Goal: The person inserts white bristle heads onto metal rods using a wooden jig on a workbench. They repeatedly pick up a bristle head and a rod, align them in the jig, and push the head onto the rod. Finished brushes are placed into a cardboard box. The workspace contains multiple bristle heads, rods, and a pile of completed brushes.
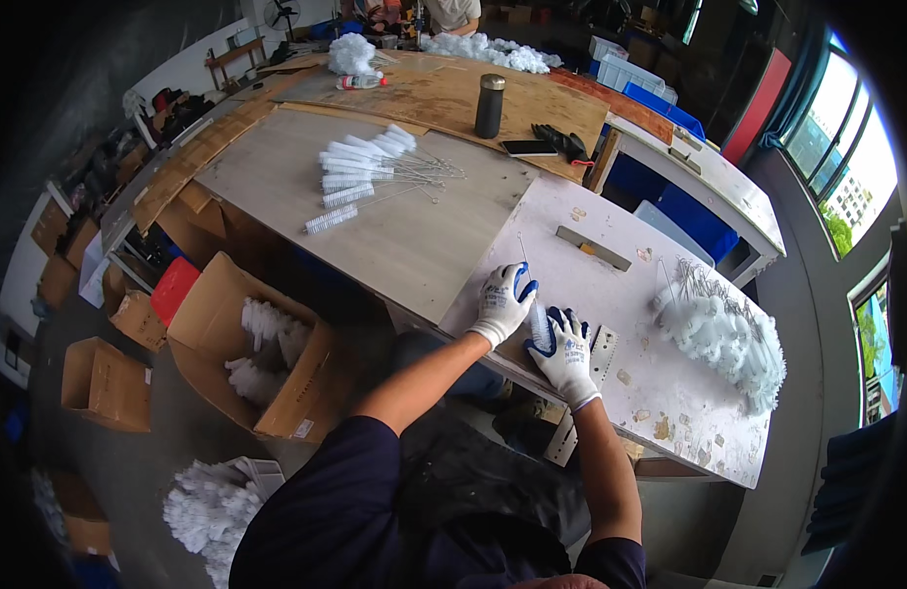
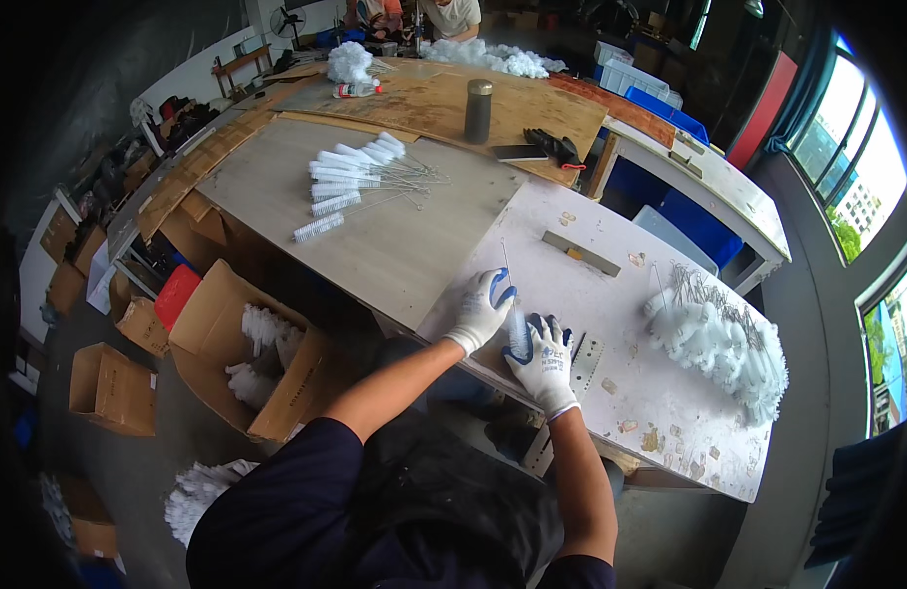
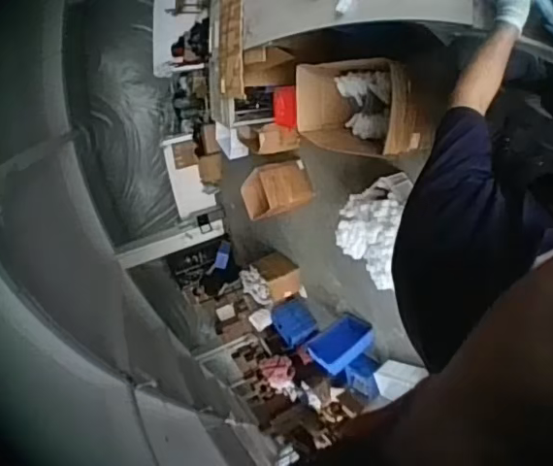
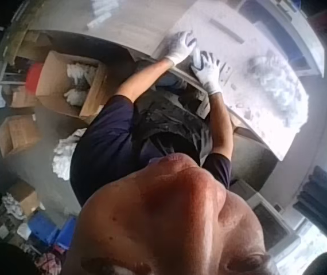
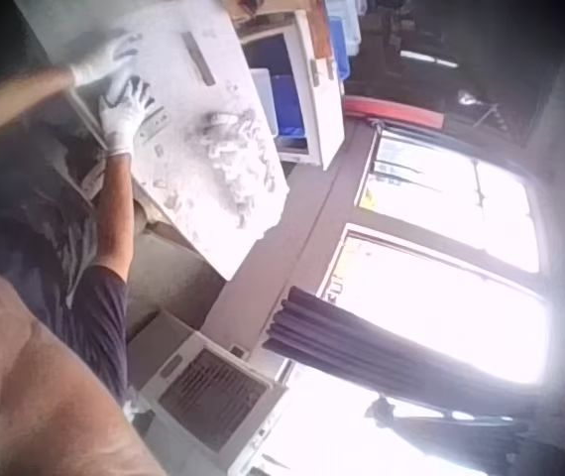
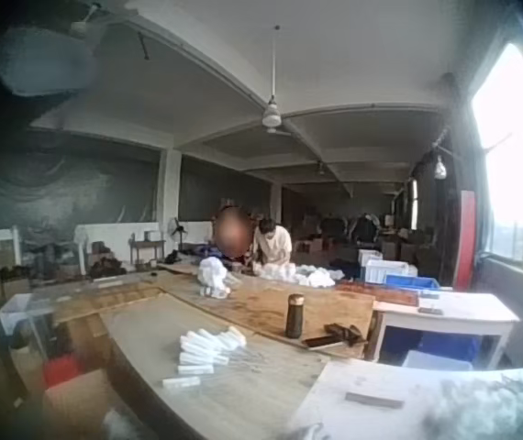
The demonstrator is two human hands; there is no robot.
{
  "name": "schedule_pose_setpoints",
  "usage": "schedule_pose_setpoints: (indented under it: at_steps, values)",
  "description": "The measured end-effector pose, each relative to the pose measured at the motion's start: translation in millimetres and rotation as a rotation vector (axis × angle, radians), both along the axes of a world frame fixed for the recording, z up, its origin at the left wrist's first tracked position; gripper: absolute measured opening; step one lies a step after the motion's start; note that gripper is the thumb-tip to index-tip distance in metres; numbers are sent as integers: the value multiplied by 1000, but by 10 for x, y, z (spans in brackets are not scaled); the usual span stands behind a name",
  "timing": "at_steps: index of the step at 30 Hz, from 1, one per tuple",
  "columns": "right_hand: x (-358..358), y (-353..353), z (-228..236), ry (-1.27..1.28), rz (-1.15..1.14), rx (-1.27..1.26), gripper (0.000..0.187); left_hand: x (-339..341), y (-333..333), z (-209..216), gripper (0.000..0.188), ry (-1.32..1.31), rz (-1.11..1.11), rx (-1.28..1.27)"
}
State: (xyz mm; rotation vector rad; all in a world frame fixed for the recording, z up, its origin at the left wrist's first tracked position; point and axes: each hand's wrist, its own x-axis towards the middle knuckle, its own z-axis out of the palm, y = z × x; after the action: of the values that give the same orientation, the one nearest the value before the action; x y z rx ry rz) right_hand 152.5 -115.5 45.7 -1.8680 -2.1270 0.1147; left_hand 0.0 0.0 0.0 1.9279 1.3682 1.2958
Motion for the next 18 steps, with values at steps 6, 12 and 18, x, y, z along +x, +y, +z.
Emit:
schedule_pose_setpoints:
  at_steps: [6, 12, 18]
  values:
    - [-32, 23, -15, 58, 7, 114, 68, -259, -83, 382, 46, 297, -18, 290]
    - [15, -93, 13, 76, 49, 155, 59, -1642, 821, 738, 45, 623, 264, 310]
    - [-26, -57, -42, 63, 69, 170, 58, -3421, 1432, 602, 50, 957, 636, 99]
